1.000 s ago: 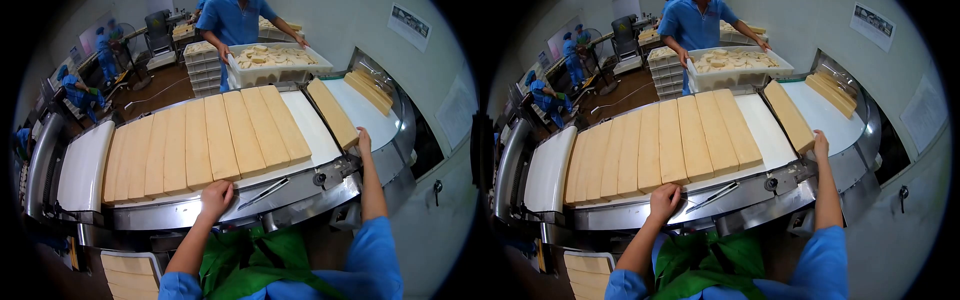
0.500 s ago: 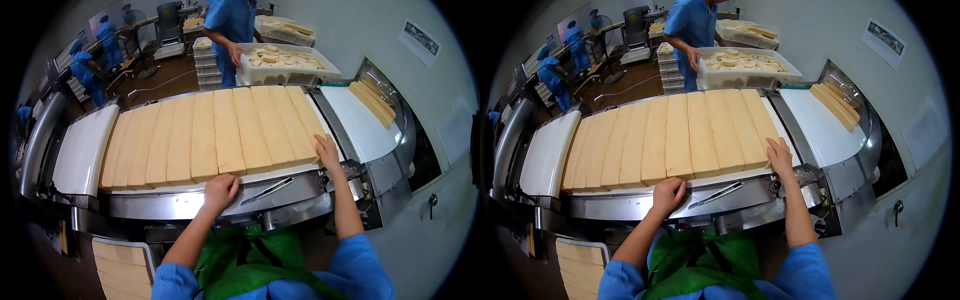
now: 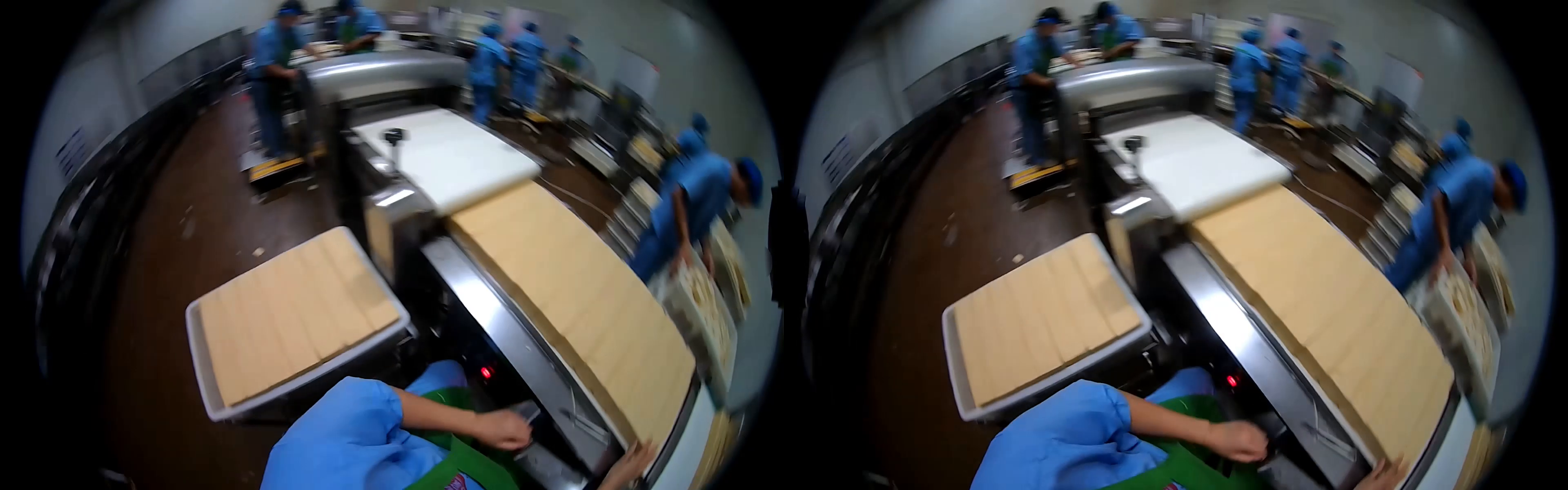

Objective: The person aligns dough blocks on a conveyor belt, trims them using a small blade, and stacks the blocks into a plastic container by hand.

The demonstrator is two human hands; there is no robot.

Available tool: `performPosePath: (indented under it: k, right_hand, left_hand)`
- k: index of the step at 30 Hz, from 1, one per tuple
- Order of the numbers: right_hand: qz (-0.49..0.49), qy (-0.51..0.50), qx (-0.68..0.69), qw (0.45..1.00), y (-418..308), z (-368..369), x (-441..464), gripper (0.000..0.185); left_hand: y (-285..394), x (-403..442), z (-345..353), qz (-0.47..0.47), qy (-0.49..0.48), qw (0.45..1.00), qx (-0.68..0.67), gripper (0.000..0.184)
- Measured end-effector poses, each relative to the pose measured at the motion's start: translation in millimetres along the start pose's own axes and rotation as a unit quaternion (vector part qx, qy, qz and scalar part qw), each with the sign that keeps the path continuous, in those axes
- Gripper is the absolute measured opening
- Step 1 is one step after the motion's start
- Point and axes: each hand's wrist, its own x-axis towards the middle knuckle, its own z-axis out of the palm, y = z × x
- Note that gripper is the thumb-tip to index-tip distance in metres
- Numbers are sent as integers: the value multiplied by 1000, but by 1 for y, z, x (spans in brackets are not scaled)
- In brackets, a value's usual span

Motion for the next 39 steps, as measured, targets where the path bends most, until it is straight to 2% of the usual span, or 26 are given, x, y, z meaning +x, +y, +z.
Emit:
performPosePath:
  k: [2,4,6,7,8,9,10,11,12,14,15,16,21,23,24,27,29,30,32,34,35,36,37,38,39]
  right_hand:
    - [21,2,-102,995,-69,-50,-2,43]
    - [-40,81,-8,996,-77,-46,-15,48]
    - [-60,66,76,993,-94,-39,-20,44]
    - [-39,2,85,996,-99,-31,-25,43]
    - [-121,20,82,989,-101,-22,-25,37]
    - [-114,-49,146,982,-106,-15,-25,34]
    - [-106,-118,207,965,-109,-11,-22,30]
    - [-121,-135,176,968,-154,-61,-9,24]
    - [-116,-134,196,965,-154,-52,-11,21]
    - [-102,-111,188,970,-151,-35,-12,21]
    - [-102,-109,184,972,-146,-28,-14,21]
    - [-97,-106,185,972,-142,-21,-15,21]
    - [-88,-104,169,976,-157,-35,-13,22]
    - [-147,-34,94,984,-163,-41,-11,21]
    - [-146,-34,93,984,-161,-36,-12,21]
    - [-102,-6,94,990,-159,-31,-15,20]
    - [-159,24,41,986,-161,-35,-12,22]
    - [-158,24,40,986,-159,-32,-14,22]
    - [-84,-22,124,988,-156,-24,-18,24]
    - [-100,-22,111,988,-157,-28,-16,25]
    - [-118,-22,99,988,-159,-31,-15,26]
    - [-116,-22,98,988,-161,-32,-15,26]
    - [-104,-27,115,988,-162,-33,-15,27]
    - [-92,-30,132,987,-163,-33,-15,27]
    - [-90,-30,132,987,-164,-33,-14,27]
  left_hand:
    - [-25,-51,22,-113,-65,991,-3,19]
    - [-82,-99,49,-320,-19,946,-53,22]
    - [-171,-146,81,-492,84,867,-13,24]
    - [-187,-147,74,-542,61,837,30,23]
    - [-202,-148,68,-590,33,804,69,22]
    - [-214,-150,65,-614,28,785,75,22]
    - [-226,-149,64,-630,51,773,52,23]
    - [-235,-148,64,-646,91,758,10,24]
    - [-243,-145,68,-661,145,734,-55,26]
    - [-262,-142,74,-684,265,649,-201,29]
    - [-271,-134,82,-705,422,472,-319,31]
    - [-279,-131,88,-705,443,442,-334,31]
    - [-278,-131,84,-727,344,561,-197,31]
    - [-277,-132,83,-724,322,593,-144,30]
    - [-276,-133,82,-721,314,607,-115,30]
    - [-274,-137,81,-712,298,634,-51,31]
    - [-275,-140,79,-707,290,645,-24,31]
    - [-276,-143,76,-706,288,647,-15,31]
    - [-281,-148,70,-708,275,649,-42,32]
    - [-289,-148,66,-709,261,651,-69,33]
    - [-295,-145,65,-715,436,491,-239,32]
    - [-302,-143,65,-660,573,289,-390,32]
    - [-315,-151,75,-662,572,290,-389,32]
    - [-328,-161,90,-681,544,362,-330,34]
    - [-329,-161,90,-688,528,397,-299,35]
